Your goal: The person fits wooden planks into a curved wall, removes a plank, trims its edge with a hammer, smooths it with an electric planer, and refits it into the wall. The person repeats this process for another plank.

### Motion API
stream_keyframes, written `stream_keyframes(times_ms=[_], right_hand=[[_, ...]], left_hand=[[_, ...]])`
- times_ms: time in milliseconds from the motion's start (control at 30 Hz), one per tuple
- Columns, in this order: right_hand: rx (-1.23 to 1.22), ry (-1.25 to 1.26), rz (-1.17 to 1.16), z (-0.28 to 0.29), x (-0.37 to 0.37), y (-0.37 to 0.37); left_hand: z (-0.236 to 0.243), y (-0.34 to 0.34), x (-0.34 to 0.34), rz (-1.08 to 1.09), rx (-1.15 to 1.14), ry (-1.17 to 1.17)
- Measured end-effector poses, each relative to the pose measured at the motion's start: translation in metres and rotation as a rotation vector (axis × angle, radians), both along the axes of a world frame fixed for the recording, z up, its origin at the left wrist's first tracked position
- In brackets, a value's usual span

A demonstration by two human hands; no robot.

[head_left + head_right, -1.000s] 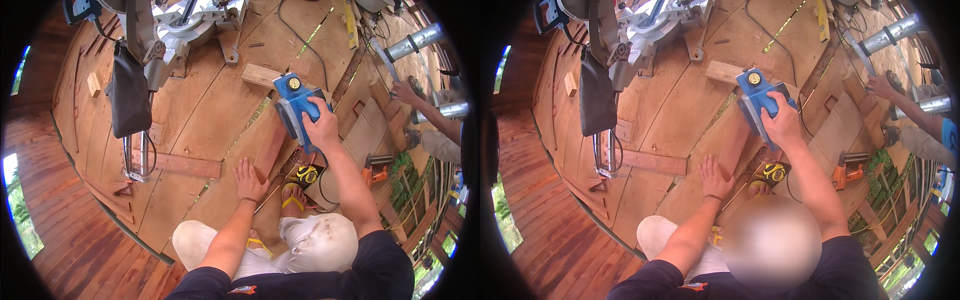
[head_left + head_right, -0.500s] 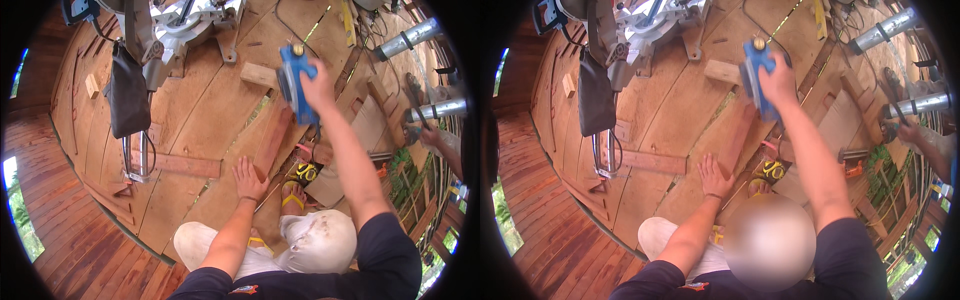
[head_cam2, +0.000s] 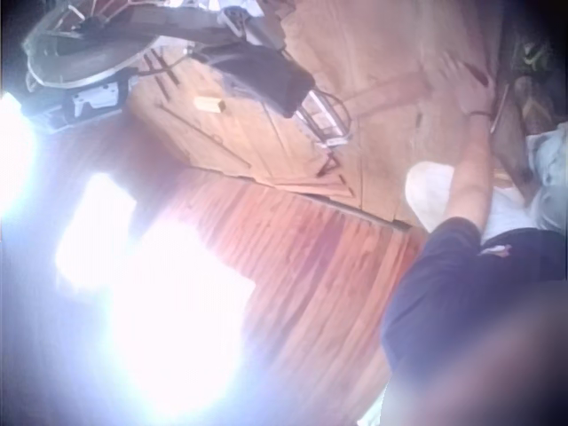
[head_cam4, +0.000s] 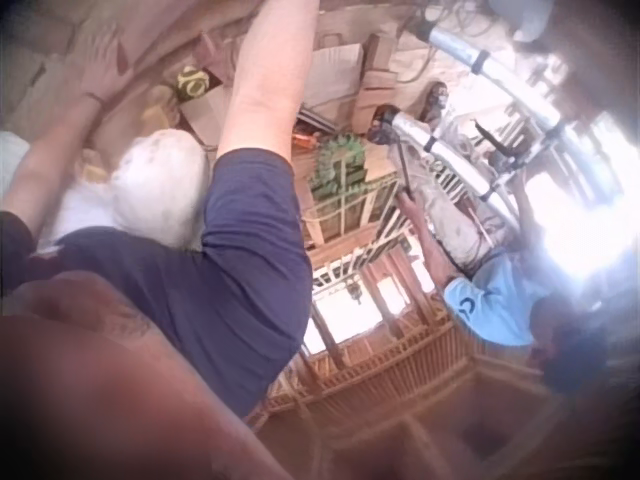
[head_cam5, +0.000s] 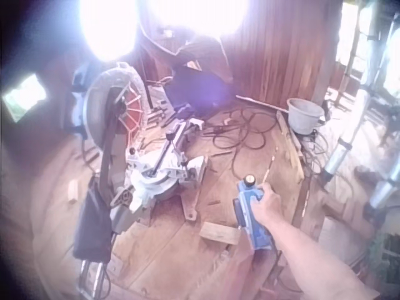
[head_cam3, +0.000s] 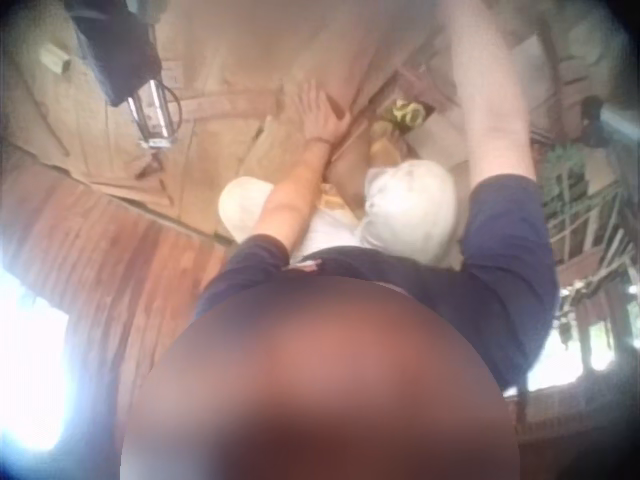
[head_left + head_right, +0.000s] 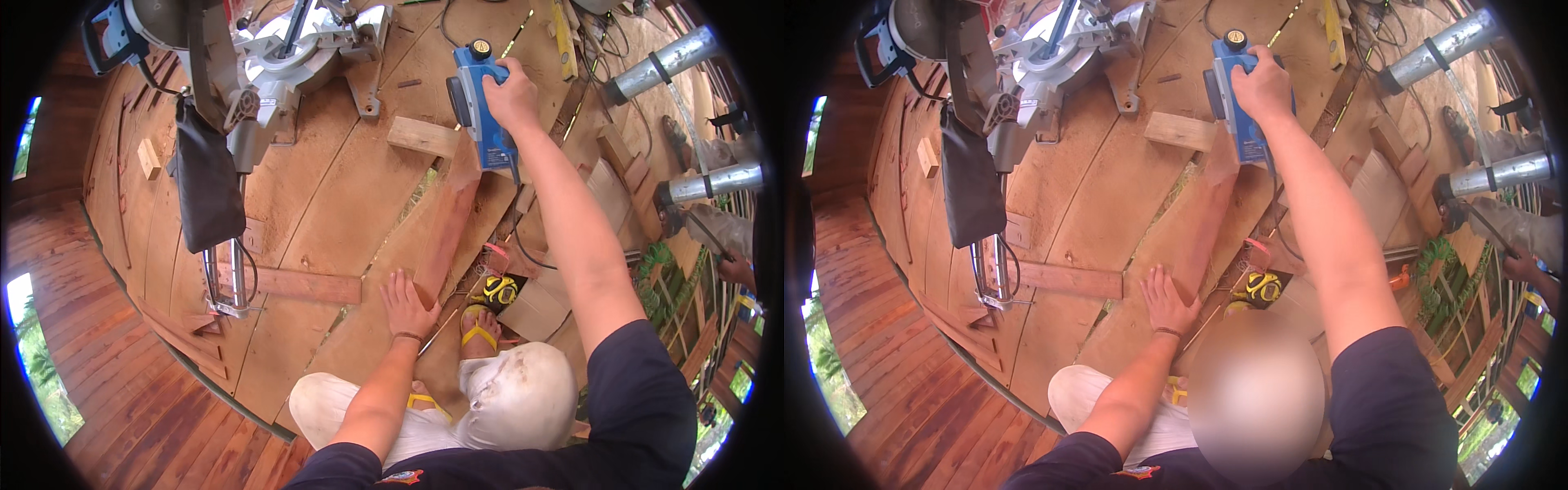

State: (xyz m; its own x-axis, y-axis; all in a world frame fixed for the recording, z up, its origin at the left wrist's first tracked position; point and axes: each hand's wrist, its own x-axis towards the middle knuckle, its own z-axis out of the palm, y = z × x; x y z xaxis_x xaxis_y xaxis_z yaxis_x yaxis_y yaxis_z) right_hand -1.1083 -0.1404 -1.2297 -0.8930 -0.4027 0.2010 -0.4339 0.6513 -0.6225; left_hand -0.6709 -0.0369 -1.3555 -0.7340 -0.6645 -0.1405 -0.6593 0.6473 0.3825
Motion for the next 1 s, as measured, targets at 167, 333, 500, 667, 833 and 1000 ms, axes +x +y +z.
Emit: stream_keyframes(times_ms=[167,333,500,667,833,1000], right_hand=[[-0.049,-0.219,0.02,0.004,0.058,0.058],[-0.07,-0.21,0.051,0.003,0.135,0.121],[-0.025,-0.261,-0.025,-0.001,0.057,0.063],[-0.036,-0.048,-0.029,-0.001,-0.004,0.007],[-0.045,-0.177,0.001,0.008,0.077,0.068],[-0.072,-0.222,0.062,0.004,0.127,0.111]], left_hand=[[0.001,0.0,0.0,0.003,0.015,0.005],[0.004,0.0,-0.001,0.012,0.063,-0.047],[0.004,0.0,-0.002,0.0,0.0,-0.038],[0.003,-0.001,0.0,0.0,0.012,-0.039],[0.002,-0.001,-0.003,0.009,0.061,-0.06],[0.008,-0.002,-0.004,-0.005,0.062,-0.058]])
